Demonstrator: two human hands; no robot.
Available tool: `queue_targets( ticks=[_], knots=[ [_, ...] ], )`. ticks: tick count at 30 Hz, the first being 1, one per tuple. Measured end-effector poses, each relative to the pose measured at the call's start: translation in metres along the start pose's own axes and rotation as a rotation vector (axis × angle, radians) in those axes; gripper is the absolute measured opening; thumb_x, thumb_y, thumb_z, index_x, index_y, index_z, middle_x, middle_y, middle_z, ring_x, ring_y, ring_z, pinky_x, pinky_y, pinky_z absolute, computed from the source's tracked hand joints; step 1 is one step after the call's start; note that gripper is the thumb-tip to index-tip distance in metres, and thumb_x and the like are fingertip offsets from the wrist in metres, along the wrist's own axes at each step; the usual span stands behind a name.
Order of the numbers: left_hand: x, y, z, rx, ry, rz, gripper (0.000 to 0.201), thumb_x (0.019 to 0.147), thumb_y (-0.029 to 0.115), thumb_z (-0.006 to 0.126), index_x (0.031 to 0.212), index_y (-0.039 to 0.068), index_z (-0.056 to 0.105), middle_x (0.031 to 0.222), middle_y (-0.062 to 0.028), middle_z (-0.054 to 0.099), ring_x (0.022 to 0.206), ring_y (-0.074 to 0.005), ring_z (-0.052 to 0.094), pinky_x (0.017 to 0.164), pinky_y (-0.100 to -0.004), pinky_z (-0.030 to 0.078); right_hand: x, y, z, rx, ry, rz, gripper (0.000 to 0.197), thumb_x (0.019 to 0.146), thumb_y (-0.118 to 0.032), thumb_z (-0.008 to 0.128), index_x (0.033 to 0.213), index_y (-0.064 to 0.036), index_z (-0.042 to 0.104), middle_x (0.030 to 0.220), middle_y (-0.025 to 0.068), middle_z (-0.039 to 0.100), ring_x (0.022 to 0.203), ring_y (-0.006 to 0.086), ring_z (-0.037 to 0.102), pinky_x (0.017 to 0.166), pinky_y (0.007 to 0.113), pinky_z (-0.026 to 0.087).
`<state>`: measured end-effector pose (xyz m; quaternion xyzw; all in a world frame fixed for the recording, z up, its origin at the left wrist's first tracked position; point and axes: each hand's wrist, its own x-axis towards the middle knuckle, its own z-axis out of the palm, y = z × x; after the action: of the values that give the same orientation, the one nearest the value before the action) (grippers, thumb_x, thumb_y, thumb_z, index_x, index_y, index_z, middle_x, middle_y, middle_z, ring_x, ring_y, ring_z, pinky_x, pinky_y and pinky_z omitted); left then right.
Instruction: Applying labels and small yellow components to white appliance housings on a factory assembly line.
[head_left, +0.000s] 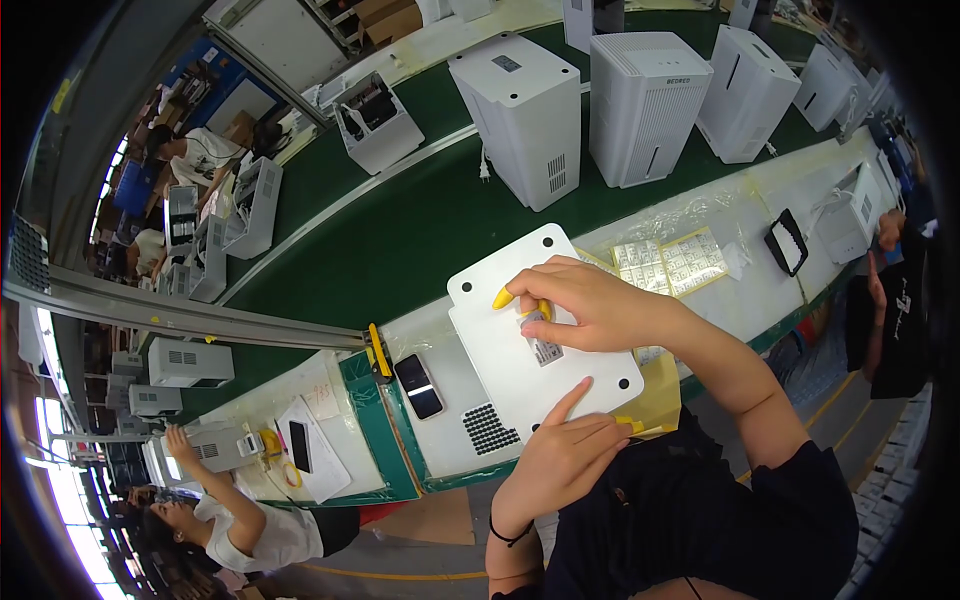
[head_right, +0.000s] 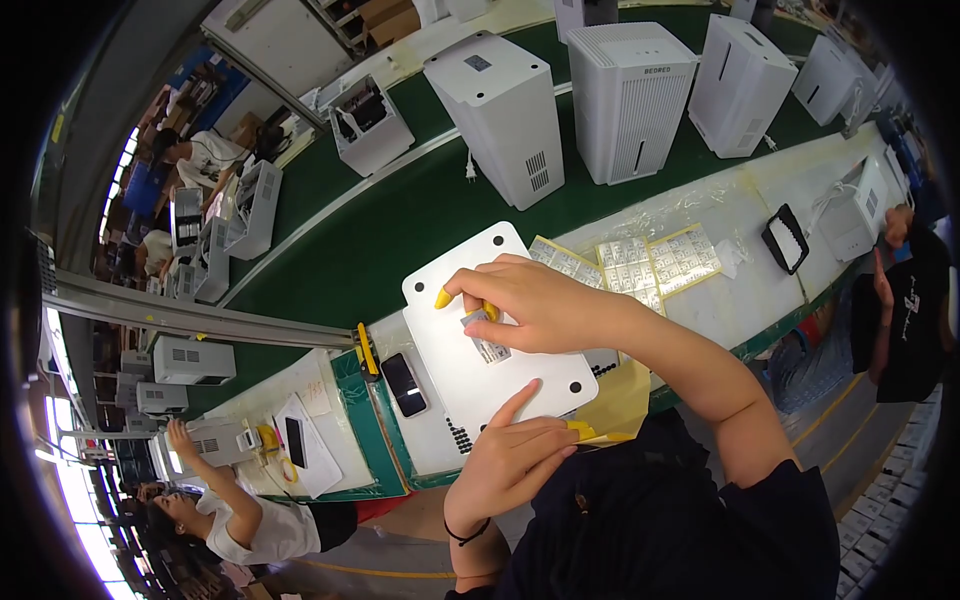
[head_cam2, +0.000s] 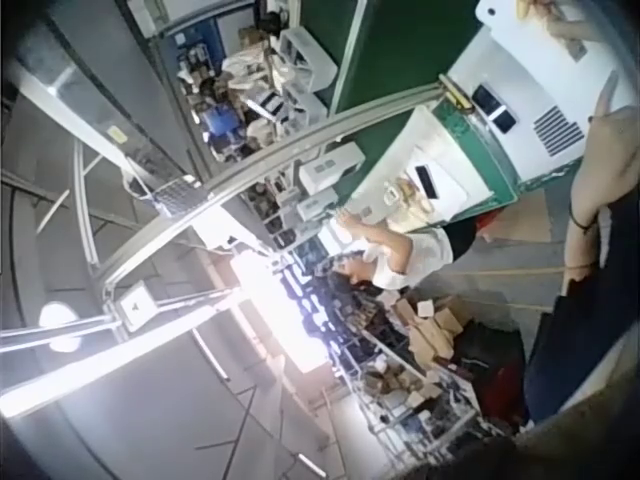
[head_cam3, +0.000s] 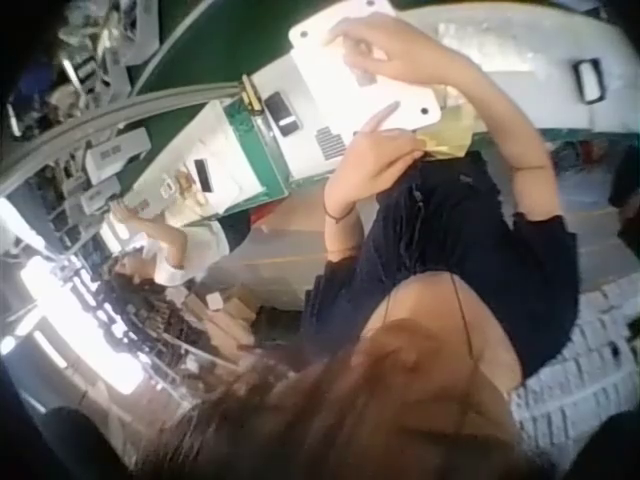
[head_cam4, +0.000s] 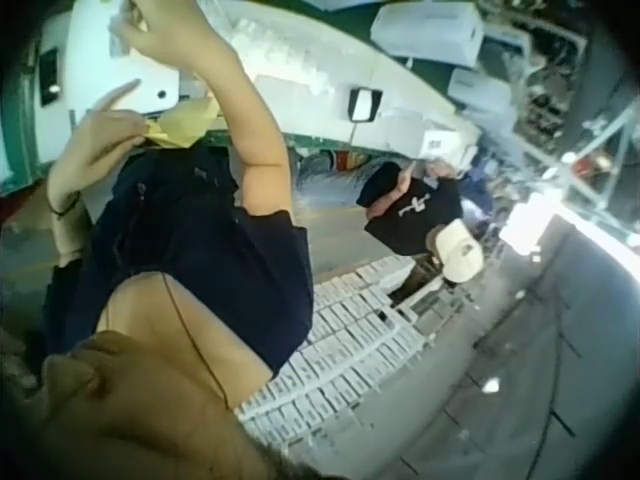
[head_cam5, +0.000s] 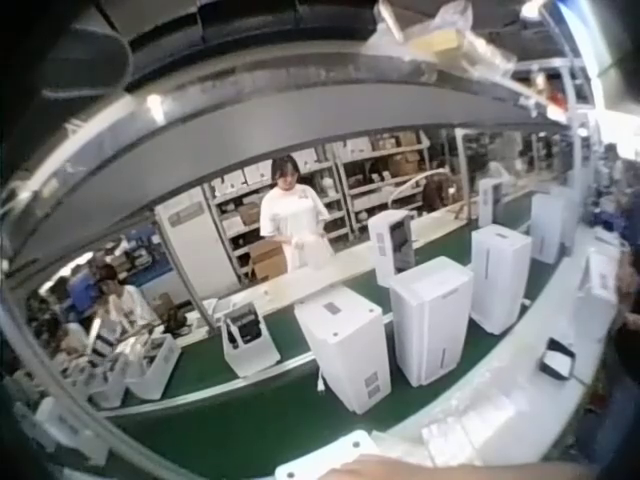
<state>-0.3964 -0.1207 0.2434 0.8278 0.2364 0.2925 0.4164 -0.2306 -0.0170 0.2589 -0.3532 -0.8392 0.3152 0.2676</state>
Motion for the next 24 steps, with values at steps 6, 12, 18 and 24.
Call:
queue_targets(
  ticks=[6,12,18,24],
  knots=[
    [0.001,0.000,0.003,0.003,-0.002,0.000,0.008,0.083,0.004,0.062,0.091,0.002,0.064,0.083,-0.0087,0.067,0.086,-0.0229,0.067,0.110,-0.0474,0.028,-0.002,0.003,0.000,0.001,0.025,-0.026,0.030,0.087,-0.021,0.062,0.110,-0.0053,0.052,0.087,0.0071,0.058,0.080,0.0237,0.052,0.079,0.037,0.040],
    [0.003,0.001,0.005,0.002,0.004,0.001,0.008,0.083,0.003,0.062,0.091,0.002,0.064,0.084,-0.0089,0.067,0.086,-0.0229,0.067,0.110,-0.0473,0.028,-0.004,0.003,-0.001,-0.021,0.015,-0.019,0.030,0.087,-0.021,0.062,0.110,-0.0053,0.052,0.086,0.0077,0.058,0.079,0.0237,0.053,0.080,0.037,0.039],
    [0.007,0.003,0.009,0.005,0.011,-0.002,0.008,0.083,0.003,0.061,0.090,0.002,0.064,0.084,-0.0091,0.067,0.086,-0.0232,0.067,0.110,-0.0472,0.028,-0.007,0.007,-0.004,-0.026,0.018,-0.045,0.029,0.086,-0.020,0.061,0.110,-0.0055,0.053,0.085,0.0077,0.058,0.077,0.0233,0.053,0.080,0.036,0.039],
    [0.008,0.004,0.011,0.013,0.021,0.001,0.008,0.083,0.004,0.062,0.090,0.002,0.064,0.083,-0.0089,0.067,0.085,-0.0233,0.067,0.110,-0.0469,0.028,-0.008,0.004,-0.006,-0.076,-0.012,-0.013,0.024,0.086,-0.018,0.061,0.107,-0.0067,0.055,0.086,0.0065,0.059,0.076,0.0213,0.052,0.080,0.036,0.039]
  ],
)
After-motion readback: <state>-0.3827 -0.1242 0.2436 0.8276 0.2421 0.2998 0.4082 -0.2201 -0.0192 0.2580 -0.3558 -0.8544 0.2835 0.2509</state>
